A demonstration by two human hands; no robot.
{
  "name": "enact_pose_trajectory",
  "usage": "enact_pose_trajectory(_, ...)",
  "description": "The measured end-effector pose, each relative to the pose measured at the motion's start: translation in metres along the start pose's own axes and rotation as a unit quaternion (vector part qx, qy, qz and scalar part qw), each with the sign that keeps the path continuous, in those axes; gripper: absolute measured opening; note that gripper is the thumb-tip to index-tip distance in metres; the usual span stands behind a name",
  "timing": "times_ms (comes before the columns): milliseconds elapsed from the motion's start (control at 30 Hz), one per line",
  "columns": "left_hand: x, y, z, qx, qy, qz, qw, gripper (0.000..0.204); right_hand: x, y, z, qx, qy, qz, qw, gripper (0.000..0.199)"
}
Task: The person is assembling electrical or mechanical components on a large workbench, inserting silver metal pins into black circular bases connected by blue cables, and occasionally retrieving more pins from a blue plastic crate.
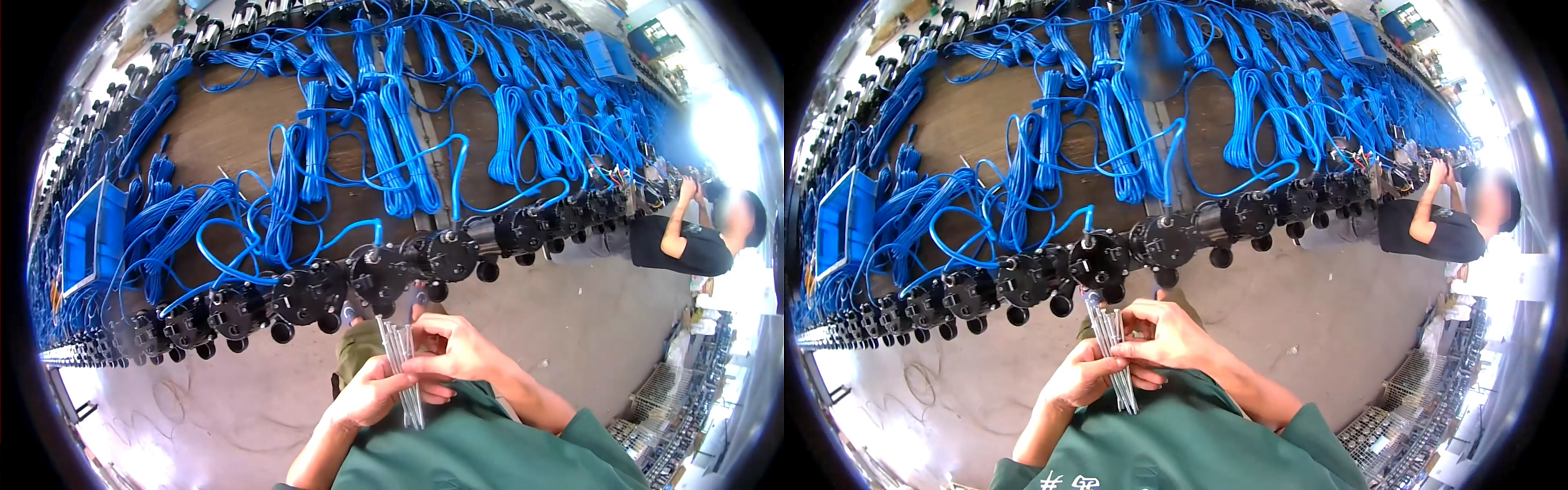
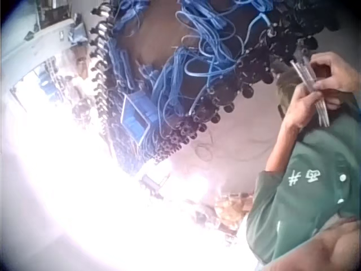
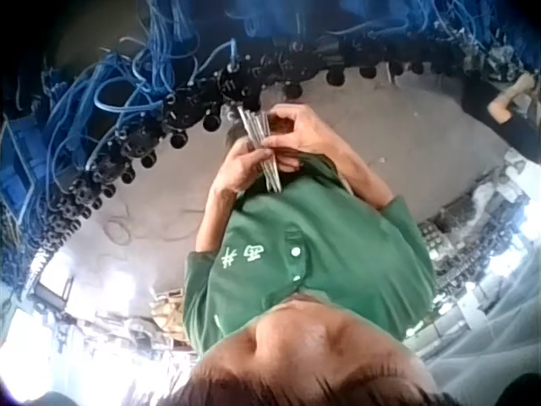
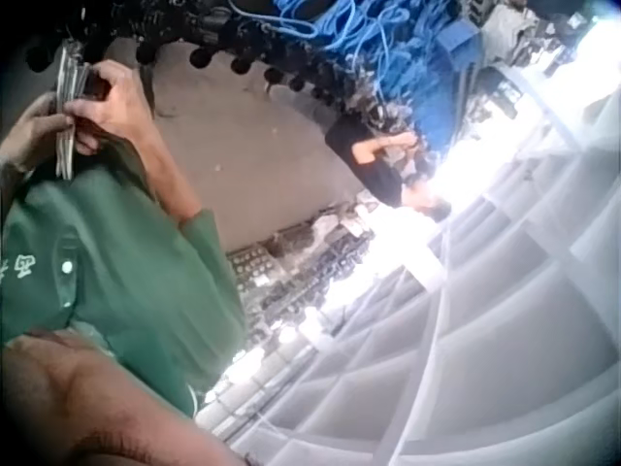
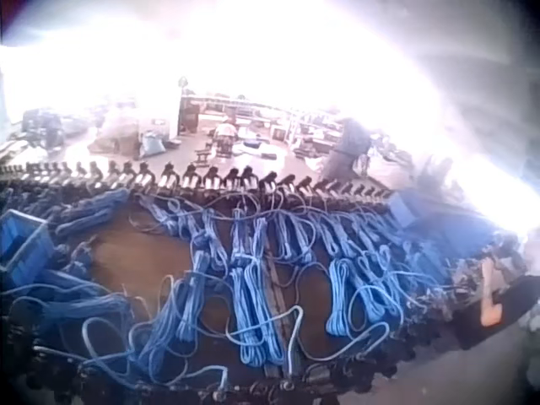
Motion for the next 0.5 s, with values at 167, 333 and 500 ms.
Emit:
enact_pose_trajectory(167, 0.029, -0.009, -0.037, 0.103, 0.060, -0.004, 0.993, 0.035, -0.049, 0.014, -0.008, 0.066, -0.029, -0.180, 0.981, 0.009)
enact_pose_trajectory(333, 0.048, -0.014, -0.082, 0.228, 0.177, 0.013, 0.957, 0.023, -0.117, 0.019, -0.018, 0.038, -0.065, -0.183, 0.980, 0.009)
enact_pose_trajectory(500, 0.051, -0.038, -0.105, 0.277, 0.247, 0.122, 0.921, 0.024, -0.181, 0.020, -0.039, 0.016, -0.062, -0.170, 0.983, 0.028)
Point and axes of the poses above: each hand's wrist, its own z-axis away from the middle knuckle, its own x-axis out of the palm, y = z × x, the point moved 7 cm from there along -z, towards the middle knuckle, and after that the axes turned 12 degrees about y, right-handed, at the moved point
